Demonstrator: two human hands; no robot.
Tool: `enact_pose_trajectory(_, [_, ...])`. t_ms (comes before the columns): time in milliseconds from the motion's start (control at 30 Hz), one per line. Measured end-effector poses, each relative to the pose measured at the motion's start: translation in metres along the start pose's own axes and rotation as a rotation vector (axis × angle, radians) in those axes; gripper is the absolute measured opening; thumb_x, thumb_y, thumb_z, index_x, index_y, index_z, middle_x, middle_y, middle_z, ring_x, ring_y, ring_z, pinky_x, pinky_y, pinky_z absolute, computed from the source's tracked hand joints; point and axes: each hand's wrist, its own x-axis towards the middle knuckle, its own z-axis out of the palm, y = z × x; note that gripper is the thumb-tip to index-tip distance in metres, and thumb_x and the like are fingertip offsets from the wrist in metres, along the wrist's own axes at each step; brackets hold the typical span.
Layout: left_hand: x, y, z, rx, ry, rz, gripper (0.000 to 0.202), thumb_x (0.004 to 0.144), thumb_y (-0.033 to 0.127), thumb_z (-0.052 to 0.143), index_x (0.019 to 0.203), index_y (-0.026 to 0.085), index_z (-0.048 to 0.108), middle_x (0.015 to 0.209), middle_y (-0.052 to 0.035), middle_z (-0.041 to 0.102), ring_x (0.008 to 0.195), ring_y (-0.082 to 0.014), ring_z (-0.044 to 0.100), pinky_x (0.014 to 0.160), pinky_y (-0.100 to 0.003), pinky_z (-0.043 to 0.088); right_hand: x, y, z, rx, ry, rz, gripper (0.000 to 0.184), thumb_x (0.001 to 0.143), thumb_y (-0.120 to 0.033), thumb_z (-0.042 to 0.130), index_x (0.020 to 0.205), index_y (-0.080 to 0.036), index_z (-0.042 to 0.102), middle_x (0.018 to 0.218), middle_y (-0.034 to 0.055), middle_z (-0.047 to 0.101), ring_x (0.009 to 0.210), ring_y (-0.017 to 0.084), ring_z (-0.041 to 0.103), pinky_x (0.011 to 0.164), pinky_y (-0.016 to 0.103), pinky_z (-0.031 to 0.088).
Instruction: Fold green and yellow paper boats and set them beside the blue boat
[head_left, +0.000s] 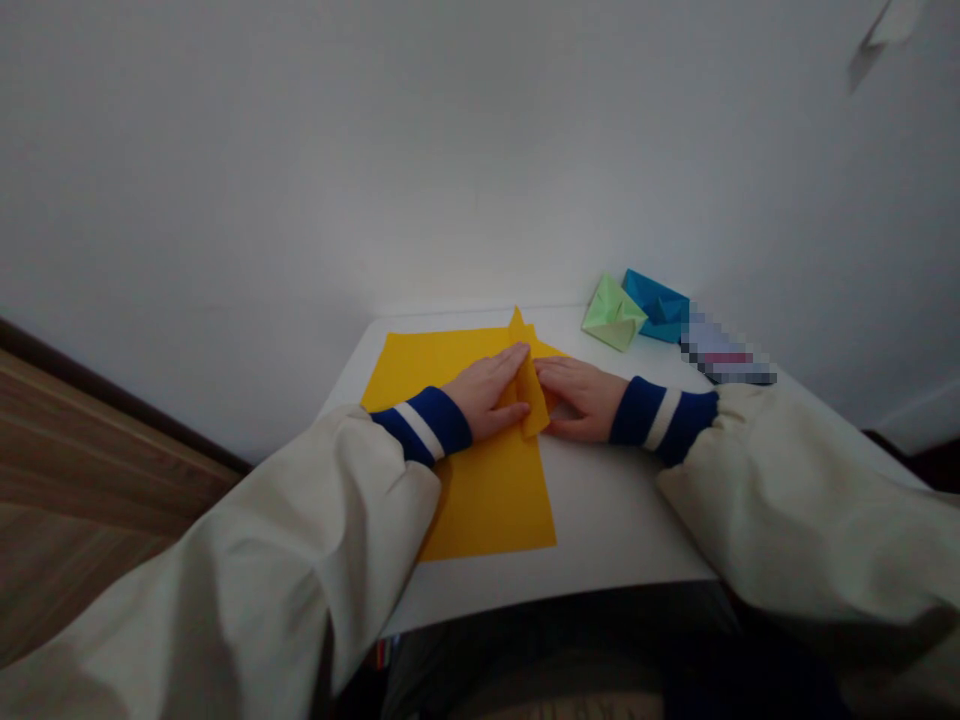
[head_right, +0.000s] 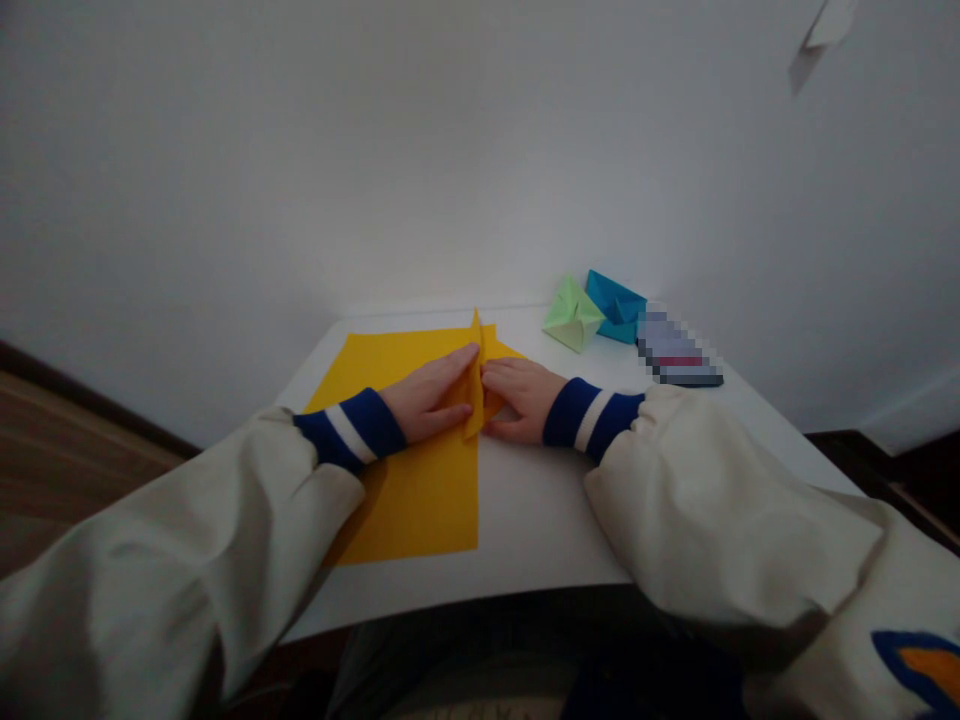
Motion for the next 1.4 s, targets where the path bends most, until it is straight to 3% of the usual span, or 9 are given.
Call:
enact_pose_trajectory(167, [0.0,-0.006,0.002,0.047,-0.046,0.037,0.074,0.085,0.045,0.041,0.14,0.002,0.019,0.147,-0.0233,0.018,0.136,-0.0285,0.021,0.109,-0.044,0.022,0.002,0.003,0.002,-0.041,-0.007,-0.036,0.035,0.078,-0.036,0.052,0.104,-0.012,0.054,0.117,0.0176,0.054,0.116,0.026,0.044,0.099,0.046,0.035])
enact_pose_trajectory(333, [0.001,-0.002,0.003,0.134,-0.09,0.0,0.074,0.084,0.051,0.041,0.141,0.007,0.022,0.147,-0.0211,0.021,0.135,-0.0305,0.023,0.107,-0.047,0.022,0.003,0.003,-0.001,0.091,0.005,0.059,0.03,0.076,-0.021,0.05,0.106,-0.016,0.053,0.107,0.011,0.061,0.102,0.02,0.054,0.091,0.039,0.042])
enact_pose_trajectory(467, [0.002,0.005,0.0,0.183,-0.168,-0.051,0.072,0.085,0.051,0.041,0.14,0.008,0.025,0.147,-0.0215,0.02,0.135,-0.0319,0.022,0.107,-0.049,0.021,-0.003,0.006,-0.003,-0.047,0.09,0.31,0.024,0.076,-0.025,0.053,0.098,-0.017,0.057,0.1,0.0102,0.063,0.094,0.022,0.057,0.088,0.039,0.044])
enact_pose_trajectory(567, [0.002,0.008,-0.004,0.207,-0.214,-0.061,0.07,0.085,0.052,0.04,0.14,0.01,0.027,0.147,-0.0207,0.018,0.136,-0.032,0.019,0.107,-0.05,0.02,-0.007,0.007,-0.005,-0.222,0.106,0.548,0.037,0.077,-0.033,0.054,0.107,-0.013,0.055,0.107,0.0157,0.062,0.099,0.027,0.056,0.088,0.042,0.043])
enact_pose_trajectory(633, [0.002,0.009,-0.005,0.22,-0.22,-0.067,0.07,0.086,0.052,0.04,0.14,0.01,0.027,0.148,-0.0199,0.018,0.136,-0.0316,0.019,0.107,-0.05,0.019,-0.008,0.005,-0.008,-0.279,0.074,0.62,0.043,0.078,-0.036,0.052,0.112,-0.01,0.053,0.108,0.018,0.061,0.1,0.029,0.056,0.088,0.044,0.044])
enact_pose_trajectory(933, [0.001,0.009,-0.004,0.226,-0.19,-0.082,0.073,0.083,0.054,0.043,0.141,0.011,0.026,0.147,-0.021,0.019,0.135,-0.0332,0.021,0.106,-0.052,0.02,-0.007,0.002,-0.011,-0.266,0.149,0.698,0.044,0.076,-0.036,0.054,0.113,-0.012,0.052,0.103,0.0147,0.064,0.095,0.029,0.059,0.083,0.044,0.047])
enact_pose_trajectory(1067, [0.001,0.005,-0.002,0.229,-0.177,-0.061,0.065,0.088,0.049,0.036,0.14,0.012,0.027,0.147,-0.0192,0.022,0.134,-0.0317,0.024,0.105,-0.052,0.022,-0.006,0.004,-0.009,-0.335,0.149,0.717,0.043,0.074,-0.035,0.056,0.109,-0.01,0.055,0.1,0.0148,0.064,0.094,0.03,0.058,0.087,0.047,0.044])
enact_pose_trajectory(1267, [-0.003,0.003,-0.002,0.229,-0.195,0.004,0.068,0.085,0.057,0.038,0.14,0.018,0.028,0.148,-0.0141,0.023,0.135,-0.0342,0.019,0.106,-0.054,0.018,-0.002,0.015,-0.004,-0.002,0.224,0.86,0.025,0.072,-0.032,0.06,0.092,-0.017,0.057,0.088,0.0072,0.066,0.072,0.018,0.061,0.071,0.036,0.051])
enact_pose_trajectory(1400, [-0.006,0.004,-0.003,0.214,-0.219,0.015,0.076,0.081,0.063,0.04,0.141,0.019,0.026,0.148,-0.0165,0.019,0.136,-0.0357,0.015,0.105,-0.056,0.016,-0.001,0.026,0.0,0.318,0.27,0.918,0.021,0.07,-0.029,0.063,0.086,-0.019,0.054,0.086,0.0079,0.065,0.076,0.019,0.063,0.073,0.037,0.053])
